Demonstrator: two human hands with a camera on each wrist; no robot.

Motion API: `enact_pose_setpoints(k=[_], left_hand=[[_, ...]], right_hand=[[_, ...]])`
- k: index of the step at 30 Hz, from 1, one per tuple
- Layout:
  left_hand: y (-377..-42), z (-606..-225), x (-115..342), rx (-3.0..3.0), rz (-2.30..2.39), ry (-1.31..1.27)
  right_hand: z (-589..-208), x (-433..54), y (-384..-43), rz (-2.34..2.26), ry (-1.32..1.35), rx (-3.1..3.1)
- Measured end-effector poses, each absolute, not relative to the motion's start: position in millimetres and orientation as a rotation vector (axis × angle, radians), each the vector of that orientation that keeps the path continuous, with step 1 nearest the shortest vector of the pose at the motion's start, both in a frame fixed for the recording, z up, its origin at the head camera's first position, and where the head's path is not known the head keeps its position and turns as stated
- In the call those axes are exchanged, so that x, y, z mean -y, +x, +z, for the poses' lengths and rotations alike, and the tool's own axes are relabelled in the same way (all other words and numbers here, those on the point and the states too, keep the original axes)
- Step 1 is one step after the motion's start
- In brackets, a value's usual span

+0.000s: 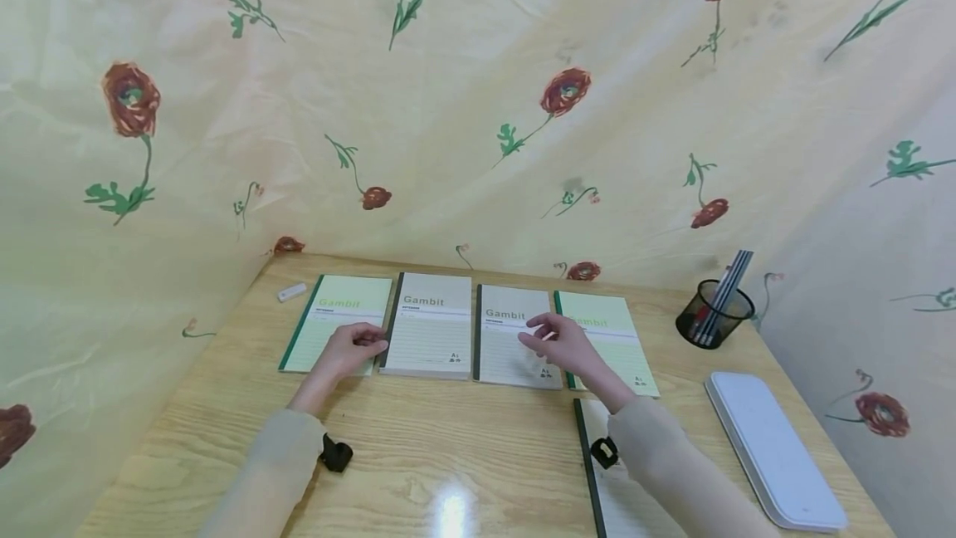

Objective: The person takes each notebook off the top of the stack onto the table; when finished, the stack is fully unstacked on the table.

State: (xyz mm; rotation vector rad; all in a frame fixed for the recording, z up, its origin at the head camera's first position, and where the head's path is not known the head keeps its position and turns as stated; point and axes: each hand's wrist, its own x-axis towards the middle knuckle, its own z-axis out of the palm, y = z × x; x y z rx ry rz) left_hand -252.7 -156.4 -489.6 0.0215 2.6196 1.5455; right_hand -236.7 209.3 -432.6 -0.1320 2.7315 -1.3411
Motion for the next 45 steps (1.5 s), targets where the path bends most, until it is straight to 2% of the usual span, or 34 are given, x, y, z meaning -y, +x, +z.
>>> enact_pose_setpoints(k=[11, 26, 45], left_hand=[[-252, -489, 157, -2.619, 1.549, 0.038], [-253, -492, 158, -2.624, 1.543, 0.033], [-255, -495, 159, -2.612, 1.584, 0.058]], right_hand=[[-449, -181, -261, -1.396, -0.075, -2.685], [-466, -136, -277, -1.433, 0.011, -2.662], [-475, -111, -287, -1.362, -0.056, -2.788]])
